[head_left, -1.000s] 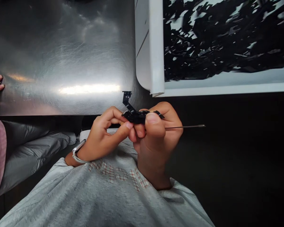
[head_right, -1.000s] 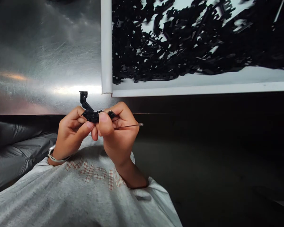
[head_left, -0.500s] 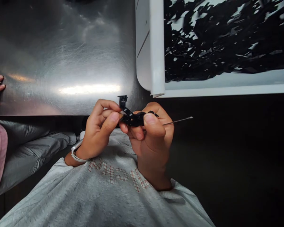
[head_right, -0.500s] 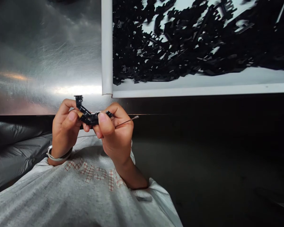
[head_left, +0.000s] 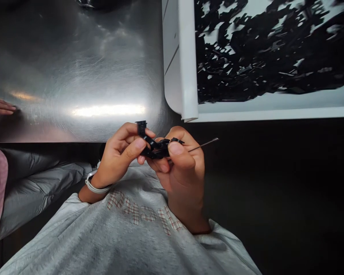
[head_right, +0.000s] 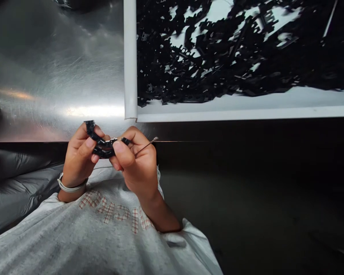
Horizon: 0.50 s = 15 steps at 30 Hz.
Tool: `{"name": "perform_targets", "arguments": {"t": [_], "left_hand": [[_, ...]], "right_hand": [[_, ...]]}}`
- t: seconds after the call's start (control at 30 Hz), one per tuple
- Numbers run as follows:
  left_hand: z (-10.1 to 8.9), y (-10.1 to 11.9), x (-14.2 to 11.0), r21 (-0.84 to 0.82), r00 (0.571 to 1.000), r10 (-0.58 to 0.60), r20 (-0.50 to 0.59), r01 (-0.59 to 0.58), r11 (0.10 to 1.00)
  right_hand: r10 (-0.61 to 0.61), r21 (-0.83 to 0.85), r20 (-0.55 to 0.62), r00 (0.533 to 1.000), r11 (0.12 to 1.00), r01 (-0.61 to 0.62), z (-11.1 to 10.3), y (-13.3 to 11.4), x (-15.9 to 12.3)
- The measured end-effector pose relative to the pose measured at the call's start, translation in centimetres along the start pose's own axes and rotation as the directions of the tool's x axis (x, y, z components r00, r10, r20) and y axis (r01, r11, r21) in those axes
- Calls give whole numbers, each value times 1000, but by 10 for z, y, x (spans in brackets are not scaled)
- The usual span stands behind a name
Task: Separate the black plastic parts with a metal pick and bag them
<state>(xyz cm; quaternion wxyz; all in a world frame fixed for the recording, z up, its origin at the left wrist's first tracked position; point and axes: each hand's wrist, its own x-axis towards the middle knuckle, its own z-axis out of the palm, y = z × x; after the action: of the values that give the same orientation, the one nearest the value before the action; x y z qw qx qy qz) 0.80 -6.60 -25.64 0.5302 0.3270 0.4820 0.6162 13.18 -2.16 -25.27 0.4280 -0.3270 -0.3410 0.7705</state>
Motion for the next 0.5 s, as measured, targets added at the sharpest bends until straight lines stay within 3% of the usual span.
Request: {"name": "perform_targets", "arguments": {"t": [0.13,0.23,0.33,0.5], "left_hand": [[-4,-3,-1,-47,997,33,65,-30,998],[-6,-3,-3,26,992,88,86,-90,996],[-3,-2,-2,124,990,121,67,-129,984],[3,4,4,187,995,101,-2,-98,977]], "right_hand": [[-28,-27,-12,1000,999,27,-1,-1,2],[-86,-45,-30,996,995,85,-1,0,4],[-135,-63,-31,990,989,133,-1,1,7],[-133,-107,-7,991,986,131,-2,4,12]]}}
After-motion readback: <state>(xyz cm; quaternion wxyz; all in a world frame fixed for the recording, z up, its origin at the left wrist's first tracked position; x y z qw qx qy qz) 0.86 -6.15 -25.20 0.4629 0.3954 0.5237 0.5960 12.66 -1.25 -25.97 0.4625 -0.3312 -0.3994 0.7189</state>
